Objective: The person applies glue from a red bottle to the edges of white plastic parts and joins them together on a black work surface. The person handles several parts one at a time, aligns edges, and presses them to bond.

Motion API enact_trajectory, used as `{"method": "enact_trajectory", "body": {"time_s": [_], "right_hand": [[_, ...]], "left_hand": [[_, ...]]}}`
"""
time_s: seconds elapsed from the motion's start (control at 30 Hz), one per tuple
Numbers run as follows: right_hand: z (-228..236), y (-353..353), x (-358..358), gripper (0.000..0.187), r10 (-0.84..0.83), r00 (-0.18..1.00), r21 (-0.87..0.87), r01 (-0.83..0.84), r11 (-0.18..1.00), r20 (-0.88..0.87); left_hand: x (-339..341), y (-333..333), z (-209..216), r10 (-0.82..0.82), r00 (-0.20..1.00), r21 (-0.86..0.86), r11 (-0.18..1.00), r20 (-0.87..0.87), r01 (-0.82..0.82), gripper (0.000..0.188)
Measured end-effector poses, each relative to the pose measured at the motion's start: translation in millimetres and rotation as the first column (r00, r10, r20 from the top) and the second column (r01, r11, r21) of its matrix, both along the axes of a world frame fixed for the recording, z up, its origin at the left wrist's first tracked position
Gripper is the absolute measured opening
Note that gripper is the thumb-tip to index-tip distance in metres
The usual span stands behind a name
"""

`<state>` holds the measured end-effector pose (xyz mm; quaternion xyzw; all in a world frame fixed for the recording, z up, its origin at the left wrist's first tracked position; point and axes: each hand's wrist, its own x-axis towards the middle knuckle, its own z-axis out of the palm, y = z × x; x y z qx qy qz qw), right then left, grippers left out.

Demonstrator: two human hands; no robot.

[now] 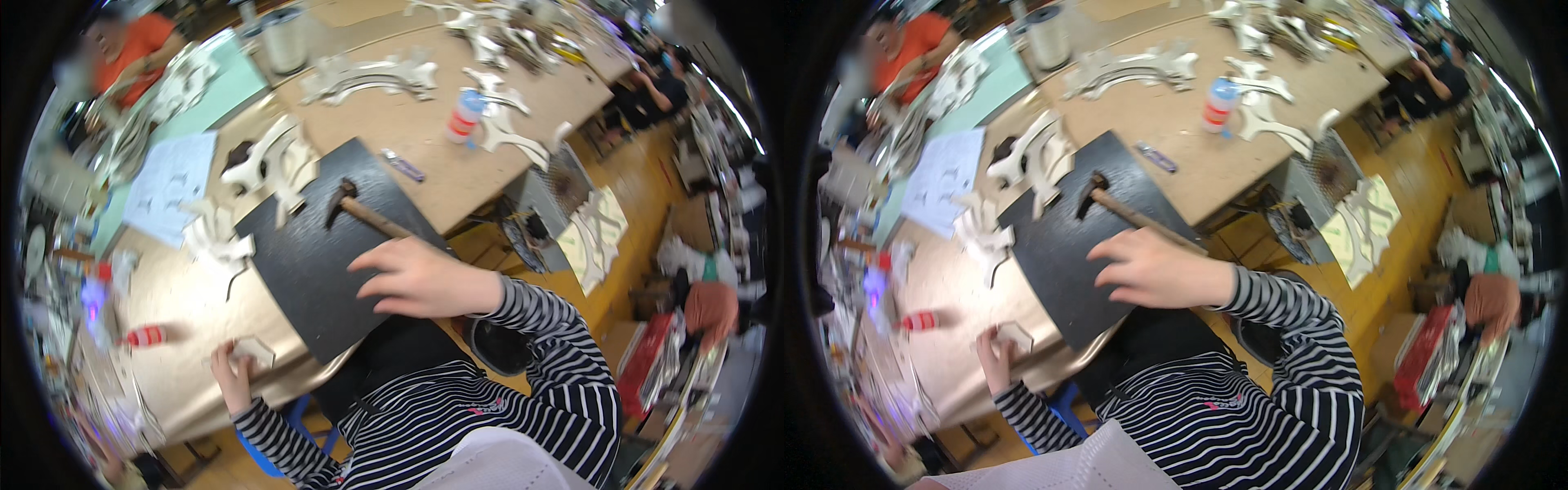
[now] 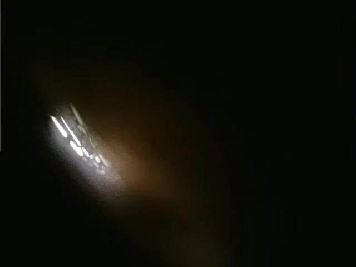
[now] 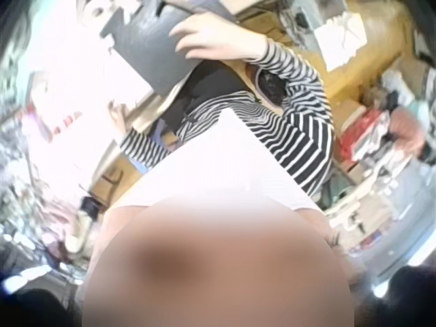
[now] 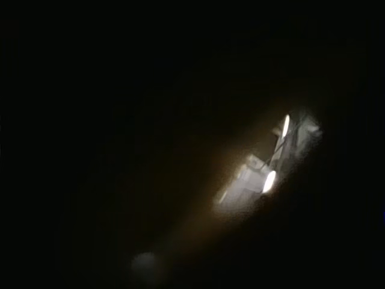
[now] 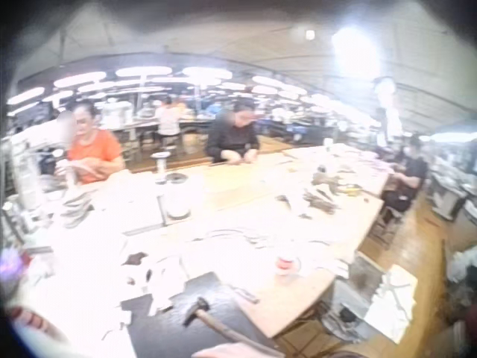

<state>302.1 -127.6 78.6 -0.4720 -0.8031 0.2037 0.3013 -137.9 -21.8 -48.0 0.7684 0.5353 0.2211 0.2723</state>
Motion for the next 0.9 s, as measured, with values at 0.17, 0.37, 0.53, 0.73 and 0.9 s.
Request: {"method": "enact_trajectory", "body": {"time_s": [0.17,0.37,0.53,0.73,0.9], "right_hand": [[-16,-7,-18,0.022,0.135,0.987,-0.017,-0.137,0.99,-0.09],[-10,-12,-5,0.031,0.121,0.906,-0.223,-0.226,0.948,-0.405],[-3,-19,7,0.032,-0.26,0.813,-0.361,0.066,0.93,-0.522],[1,-64,54,0.018,-0.549,0.652,-0.47,0.317,0.824,-0.523],[13,-117,180,0.014,-0.819,0.231,-0.312,0.843,0.439,-0.526]], "left_hand": [[9,-3,7,0.082,0.997,-0.053,0.995,0.01,-0.081,0.032],[103,-19,81,-0.04,0.984,0.422,0.906,0.175,-0.038,0.029],[226,-42,110,-0.396,0.918,0.577,0.752,0.008,0.319,0.039],[297,-69,126,-0.488,0.871,0.668,0.629,-0.059,0.398,0.043],[285,-75,112,-0.672,0.734,0.497,0.672,0.1,0.548,0.043]]}}
